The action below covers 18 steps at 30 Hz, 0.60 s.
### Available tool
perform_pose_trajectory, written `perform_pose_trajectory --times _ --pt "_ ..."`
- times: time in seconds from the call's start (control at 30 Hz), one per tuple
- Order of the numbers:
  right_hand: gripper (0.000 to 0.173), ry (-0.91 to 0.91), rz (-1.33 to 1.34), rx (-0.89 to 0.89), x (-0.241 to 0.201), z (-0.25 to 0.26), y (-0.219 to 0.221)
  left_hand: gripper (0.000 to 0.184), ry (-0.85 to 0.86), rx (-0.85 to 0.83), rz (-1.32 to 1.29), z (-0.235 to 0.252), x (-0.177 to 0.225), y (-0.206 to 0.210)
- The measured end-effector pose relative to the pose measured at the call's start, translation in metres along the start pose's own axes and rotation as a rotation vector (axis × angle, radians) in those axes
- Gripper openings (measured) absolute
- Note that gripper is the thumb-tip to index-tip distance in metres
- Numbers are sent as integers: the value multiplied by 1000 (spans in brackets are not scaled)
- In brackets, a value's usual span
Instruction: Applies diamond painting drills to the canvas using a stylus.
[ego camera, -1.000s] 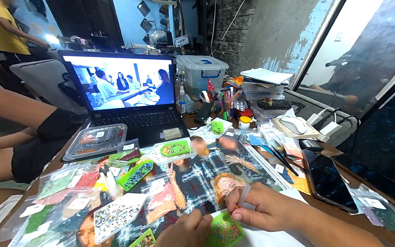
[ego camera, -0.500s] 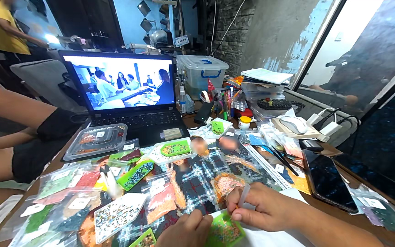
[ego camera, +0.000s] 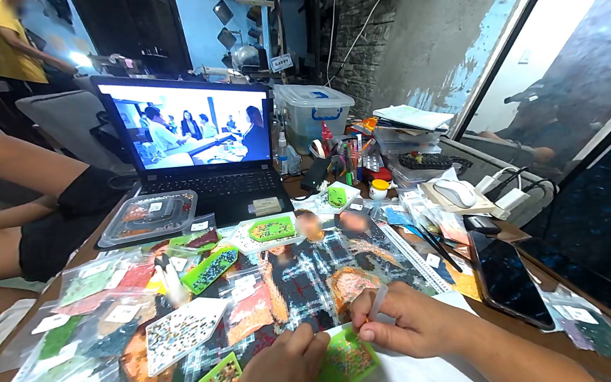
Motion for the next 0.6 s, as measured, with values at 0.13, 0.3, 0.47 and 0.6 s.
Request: perform_pose_trajectory --times 0.13,0.3,0.47,0.6 --pt "28 4 0 2 -1 0 0 54 -1 -3 -4 0 0 0" --pt "28 11 3 -9 -1 0 0 53 1 -2 -6 0 0 -1" --pt "28 0 6 1 -1 0 0 53 -2 -7 -12 0 0 0" --pt "28 4 3 0 -1 0 0 53 -1 -2 -7 0 -1 0"
Point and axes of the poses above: each hand's wrist, its own z-axis towards the middle knuckle, its own y-axis out of the palm, x = y × z, the point moved 2 cm from there along z, towards the middle knuckle, and after that the axes turned 8 degrees about x, right-handed, at the moved point
